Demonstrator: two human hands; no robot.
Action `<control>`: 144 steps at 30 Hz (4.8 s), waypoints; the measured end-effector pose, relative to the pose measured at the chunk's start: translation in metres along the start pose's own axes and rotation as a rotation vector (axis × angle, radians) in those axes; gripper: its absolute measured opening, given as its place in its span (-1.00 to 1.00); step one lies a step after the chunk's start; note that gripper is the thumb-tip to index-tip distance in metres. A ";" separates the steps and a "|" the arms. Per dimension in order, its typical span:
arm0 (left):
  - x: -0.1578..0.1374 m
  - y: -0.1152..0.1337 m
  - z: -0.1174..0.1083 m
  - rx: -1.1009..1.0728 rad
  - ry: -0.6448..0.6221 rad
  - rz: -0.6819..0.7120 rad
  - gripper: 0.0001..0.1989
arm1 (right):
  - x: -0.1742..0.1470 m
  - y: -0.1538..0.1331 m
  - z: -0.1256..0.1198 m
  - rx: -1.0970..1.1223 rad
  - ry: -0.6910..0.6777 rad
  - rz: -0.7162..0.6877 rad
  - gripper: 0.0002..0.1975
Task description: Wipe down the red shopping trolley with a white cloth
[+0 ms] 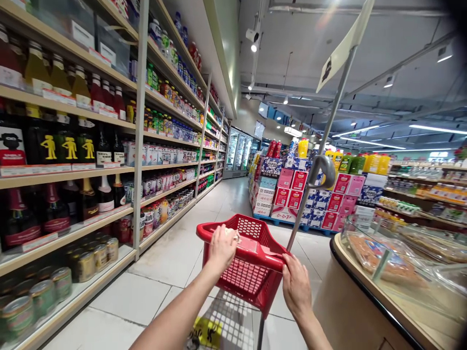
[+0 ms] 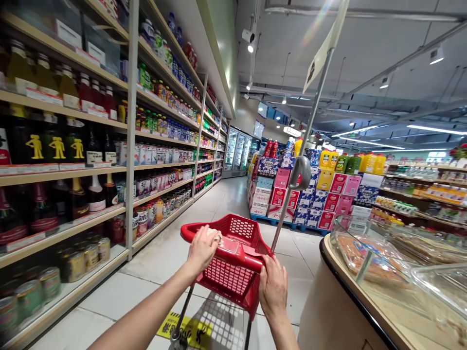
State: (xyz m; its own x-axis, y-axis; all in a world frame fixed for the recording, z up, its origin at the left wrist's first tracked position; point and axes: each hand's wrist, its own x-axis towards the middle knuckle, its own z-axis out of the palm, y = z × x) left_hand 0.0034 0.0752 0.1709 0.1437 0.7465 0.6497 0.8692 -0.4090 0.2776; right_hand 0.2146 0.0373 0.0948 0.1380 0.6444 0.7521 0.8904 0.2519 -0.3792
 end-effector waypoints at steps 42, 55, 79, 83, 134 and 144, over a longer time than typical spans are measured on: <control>0.010 0.029 0.033 -0.083 0.103 0.354 -0.82 | 0.040 0.000 -0.027 0.086 0.012 0.274 -0.66; 0.011 -0.007 0.025 -0.063 0.122 0.255 -0.75 | 0.045 0.004 -0.025 0.101 0.004 0.093 -0.63; -0.005 -0.016 0.027 -0.067 0.222 0.302 -0.68 | 0.027 -0.006 -0.020 0.100 0.116 0.051 -0.59; -0.007 0.014 0.036 -0.104 0.147 0.420 -0.69 | 0.026 -0.006 -0.019 0.130 0.111 0.056 -0.59; -0.009 0.018 0.022 -0.067 0.179 0.328 -0.76 | 0.018 -0.002 -0.021 0.120 0.109 -0.002 -0.58; -0.004 -0.018 0.007 -0.043 0.201 0.151 -0.75 | 0.017 0.005 -0.026 0.151 0.069 0.005 -0.59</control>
State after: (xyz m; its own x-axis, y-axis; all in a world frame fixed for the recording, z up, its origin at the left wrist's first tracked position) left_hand -0.0091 0.0831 0.1580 0.1697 0.5574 0.8127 0.8234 -0.5333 0.1938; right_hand 0.2324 0.0308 0.1198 0.1760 0.5961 0.7833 0.8151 0.3578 -0.4555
